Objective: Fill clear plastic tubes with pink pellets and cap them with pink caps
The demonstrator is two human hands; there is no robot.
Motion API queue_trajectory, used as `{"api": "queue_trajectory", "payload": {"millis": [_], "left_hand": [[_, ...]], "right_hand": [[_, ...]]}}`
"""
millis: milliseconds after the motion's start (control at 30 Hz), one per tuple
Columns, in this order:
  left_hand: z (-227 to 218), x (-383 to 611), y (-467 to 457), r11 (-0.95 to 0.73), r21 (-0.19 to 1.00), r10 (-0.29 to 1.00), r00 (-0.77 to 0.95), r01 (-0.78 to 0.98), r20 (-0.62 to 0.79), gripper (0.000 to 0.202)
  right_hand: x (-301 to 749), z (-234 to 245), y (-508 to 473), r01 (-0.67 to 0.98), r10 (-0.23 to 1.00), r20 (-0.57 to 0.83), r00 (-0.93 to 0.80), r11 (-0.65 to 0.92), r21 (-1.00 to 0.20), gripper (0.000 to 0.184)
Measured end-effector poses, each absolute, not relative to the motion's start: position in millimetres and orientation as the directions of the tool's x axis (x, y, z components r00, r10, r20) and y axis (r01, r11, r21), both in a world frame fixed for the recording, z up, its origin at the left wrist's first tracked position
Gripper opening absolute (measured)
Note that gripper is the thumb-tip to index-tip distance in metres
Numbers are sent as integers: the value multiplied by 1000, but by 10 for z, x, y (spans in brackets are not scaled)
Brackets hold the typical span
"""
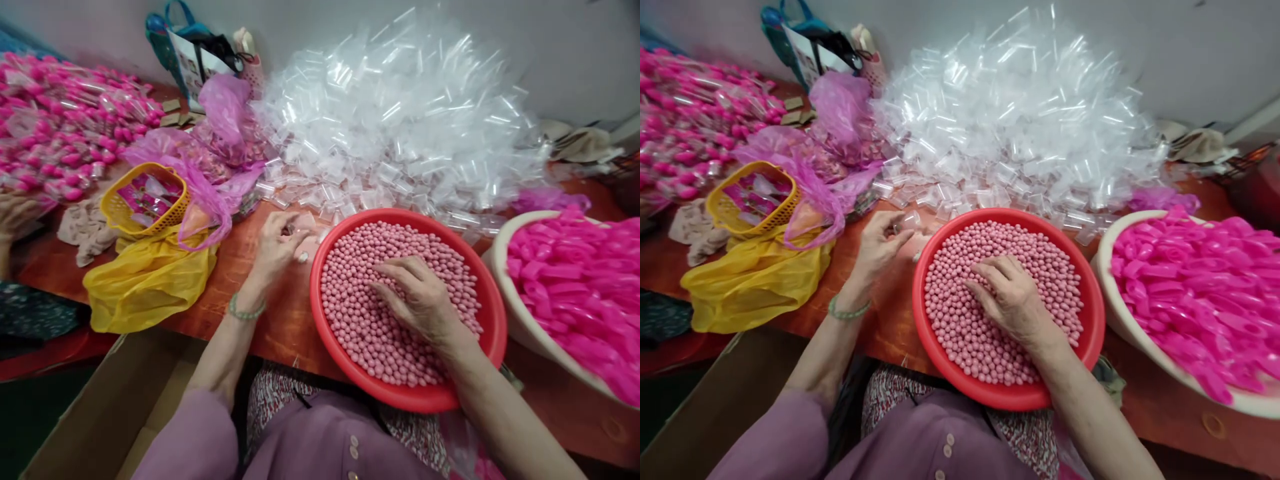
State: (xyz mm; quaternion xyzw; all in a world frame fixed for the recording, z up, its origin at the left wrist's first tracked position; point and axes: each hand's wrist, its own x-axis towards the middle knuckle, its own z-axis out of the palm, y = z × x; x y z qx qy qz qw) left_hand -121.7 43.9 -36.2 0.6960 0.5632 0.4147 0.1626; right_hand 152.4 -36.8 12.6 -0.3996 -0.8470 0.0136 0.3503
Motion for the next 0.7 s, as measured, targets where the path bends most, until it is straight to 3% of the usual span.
{"api": "queue_trajectory", "payload": {"millis": [133,233,333,533,700], "left_hand": [[44,-899,-87,-695,547,712,345,466,611,42],[129,-619,-306,-817,435,576,504,379,643,55],[43,-416,-365,-858,412,512,574,306,639,65],[-134,-242,-360,-818,545,499,696,182,517,69],[-54,-228,-169,-824,536,498,686,183,531,59]], "right_hand": [[1494,255,-452,643,721,553,-418,665,-380,52],[1568,351,-535,620,718,472,-512,689,-375,43],[1709,424,-649,635,719,347,-602,694,-338,37],[1857,424,-891,750,767,154,-623,642,-160,49],[1990,457,-887,836,846,30,-533,531,-138,31]]}}
